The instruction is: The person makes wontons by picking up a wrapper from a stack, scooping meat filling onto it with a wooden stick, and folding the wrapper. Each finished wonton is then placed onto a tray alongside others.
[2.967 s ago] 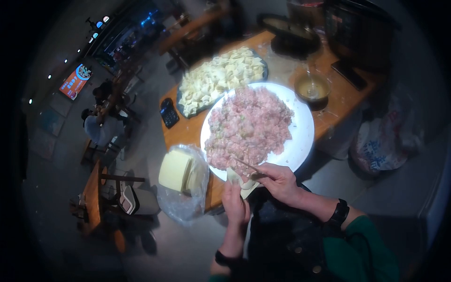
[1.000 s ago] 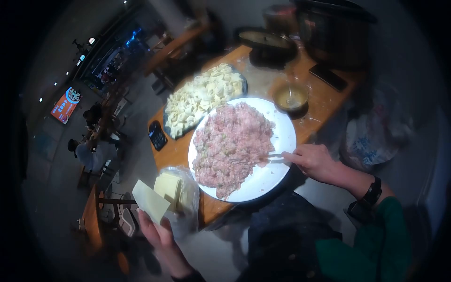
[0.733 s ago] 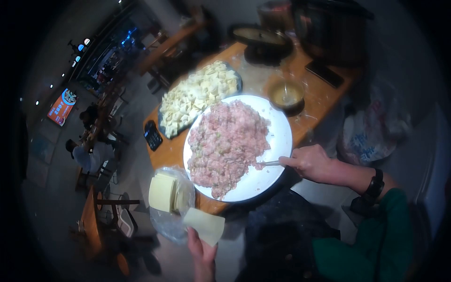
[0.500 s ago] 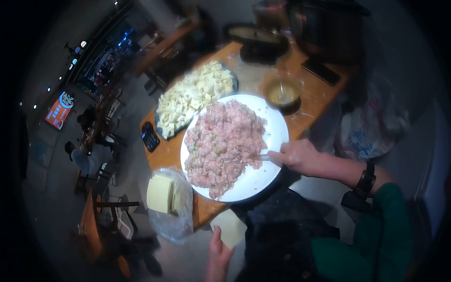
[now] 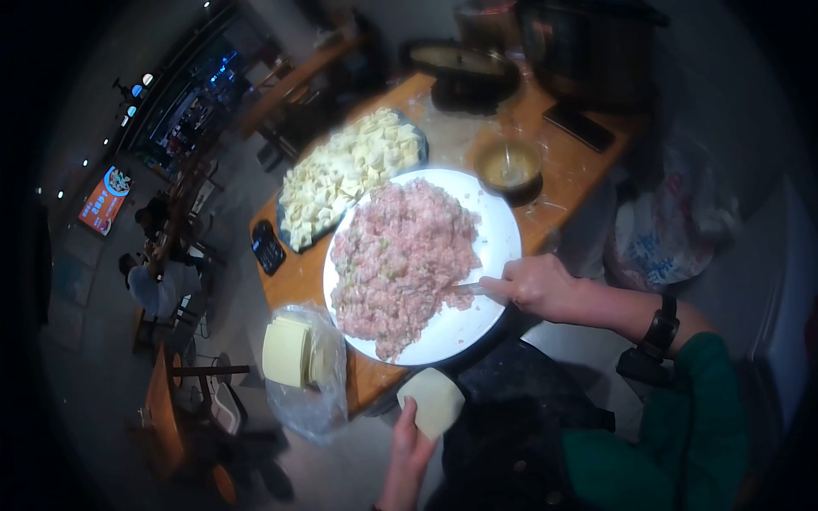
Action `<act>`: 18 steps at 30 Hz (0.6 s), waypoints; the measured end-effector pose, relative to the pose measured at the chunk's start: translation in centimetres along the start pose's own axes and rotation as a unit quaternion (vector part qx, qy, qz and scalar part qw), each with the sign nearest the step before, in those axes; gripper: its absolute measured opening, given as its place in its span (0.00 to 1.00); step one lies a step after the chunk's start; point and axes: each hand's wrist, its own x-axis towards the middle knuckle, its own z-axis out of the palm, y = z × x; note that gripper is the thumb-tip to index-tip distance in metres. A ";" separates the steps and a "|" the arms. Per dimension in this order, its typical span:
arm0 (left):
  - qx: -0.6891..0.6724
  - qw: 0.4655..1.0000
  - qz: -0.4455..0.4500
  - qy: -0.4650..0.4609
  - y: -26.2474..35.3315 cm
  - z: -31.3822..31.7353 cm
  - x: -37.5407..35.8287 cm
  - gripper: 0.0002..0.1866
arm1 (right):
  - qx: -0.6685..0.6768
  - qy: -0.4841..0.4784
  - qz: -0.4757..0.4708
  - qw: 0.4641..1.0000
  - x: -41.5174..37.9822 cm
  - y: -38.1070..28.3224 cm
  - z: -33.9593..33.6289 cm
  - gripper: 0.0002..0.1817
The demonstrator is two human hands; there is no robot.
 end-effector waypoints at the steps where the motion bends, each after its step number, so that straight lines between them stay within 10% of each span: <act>1: -0.003 1.000 0.001 -0.009 -0.1 0.1 0.0 0.24 | 0.002 -0.001 -0.001 1.000 0.0 -0.1 0.0 0.23; 18: 0.003 0.997 -0.019 -0.071 -0.3 4.6 1.8 0.26 | 0.046 -0.012 0.032 0.998 -2.8 -1.3 -1.8 0.25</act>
